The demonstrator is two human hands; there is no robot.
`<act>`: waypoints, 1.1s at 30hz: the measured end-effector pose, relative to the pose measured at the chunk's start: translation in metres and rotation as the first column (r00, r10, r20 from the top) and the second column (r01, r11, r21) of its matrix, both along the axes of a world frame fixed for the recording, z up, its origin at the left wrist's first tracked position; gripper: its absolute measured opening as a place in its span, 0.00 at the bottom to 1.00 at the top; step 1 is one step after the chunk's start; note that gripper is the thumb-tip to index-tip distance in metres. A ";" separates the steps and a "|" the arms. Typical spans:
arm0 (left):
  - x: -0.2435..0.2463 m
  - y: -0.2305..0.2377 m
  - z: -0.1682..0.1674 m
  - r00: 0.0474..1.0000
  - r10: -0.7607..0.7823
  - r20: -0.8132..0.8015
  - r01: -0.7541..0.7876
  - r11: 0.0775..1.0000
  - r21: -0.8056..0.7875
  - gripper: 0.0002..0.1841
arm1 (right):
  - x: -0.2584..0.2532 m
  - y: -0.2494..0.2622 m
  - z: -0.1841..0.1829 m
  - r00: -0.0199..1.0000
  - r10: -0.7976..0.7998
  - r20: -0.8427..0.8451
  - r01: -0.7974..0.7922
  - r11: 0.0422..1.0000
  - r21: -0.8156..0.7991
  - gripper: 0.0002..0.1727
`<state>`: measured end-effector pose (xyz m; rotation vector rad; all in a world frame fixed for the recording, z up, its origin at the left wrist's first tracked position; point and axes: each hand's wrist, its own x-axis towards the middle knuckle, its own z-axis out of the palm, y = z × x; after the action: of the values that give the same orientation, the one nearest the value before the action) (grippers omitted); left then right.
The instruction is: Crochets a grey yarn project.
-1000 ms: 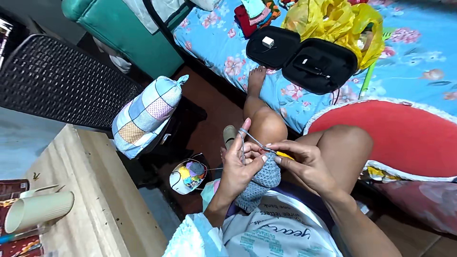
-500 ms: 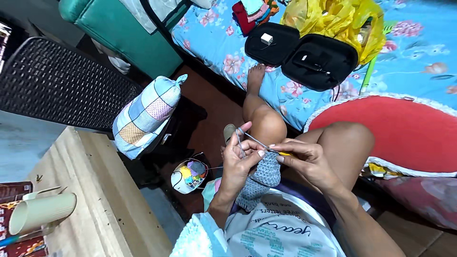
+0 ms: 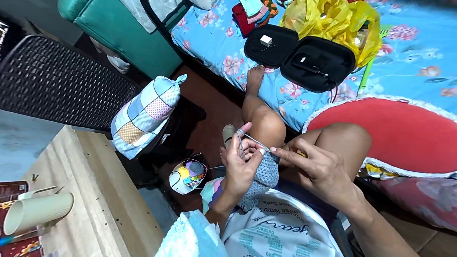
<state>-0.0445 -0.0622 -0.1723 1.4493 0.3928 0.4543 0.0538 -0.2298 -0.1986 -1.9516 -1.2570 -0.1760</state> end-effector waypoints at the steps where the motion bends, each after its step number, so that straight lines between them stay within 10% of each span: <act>1: 0.000 -0.002 0.000 1.000 0.012 0.003 -0.012 0.999 0.046 0.36 | -0.004 0.001 0.001 0.999 -0.027 0.030 0.027 1.000 -0.009 0.24; 12: 0.003 -0.020 -0.019 0.978 0.101 0.181 -0.135 0.972 0.190 0.36 | -0.045 0.018 -0.003 0.959 -0.277 -0.054 0.278 0.960 0.022 0.25; 15: 0.002 -0.021 -0.023 0.969 0.098 0.226 -0.152 0.959 0.237 0.36 | -0.042 0.023 -0.005 0.918 -0.129 -0.376 0.190 0.973 0.128 0.26; 18: 0.001 -0.020 -0.020 0.970 0.041 0.239 -0.092 0.974 0.208 0.36 | -0.029 0.029 -0.004 0.632 0.241 -0.737 0.127 0.906 0.405 0.29; 22: 0.000 -0.009 -0.011 0.976 0.003 0.220 -0.043 0.983 0.176 0.35 | -0.024 0.027 -0.010 0.935 -0.022 -0.353 0.137 0.942 0.305 0.23; 26: -0.001 -0.001 -0.009 0.987 -0.014 0.163 -0.018 0.982 0.190 0.32 | -0.022 0.016 0.001 0.974 -0.223 0.037 0.217 0.968 0.122 0.21; 29: 0.001 0.000 -0.011 0.988 -0.033 0.153 0.008 0.987 0.163 0.31 | -0.011 0.005 0.002 0.968 -0.050 -0.247 0.081 0.990 0.116 0.23; 33: 0.000 0.001 -0.014 0.979 -0.073 0.190 0.029 0.975 0.222 0.33 | 0.001 0.005 0.006 0.537 0.225 -0.813 0.015 0.961 0.276 0.27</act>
<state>-0.0446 -0.0616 -0.1864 1.6062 0.1489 0.6088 0.0551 -0.2246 -0.1922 -1.3940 -0.6262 0.6036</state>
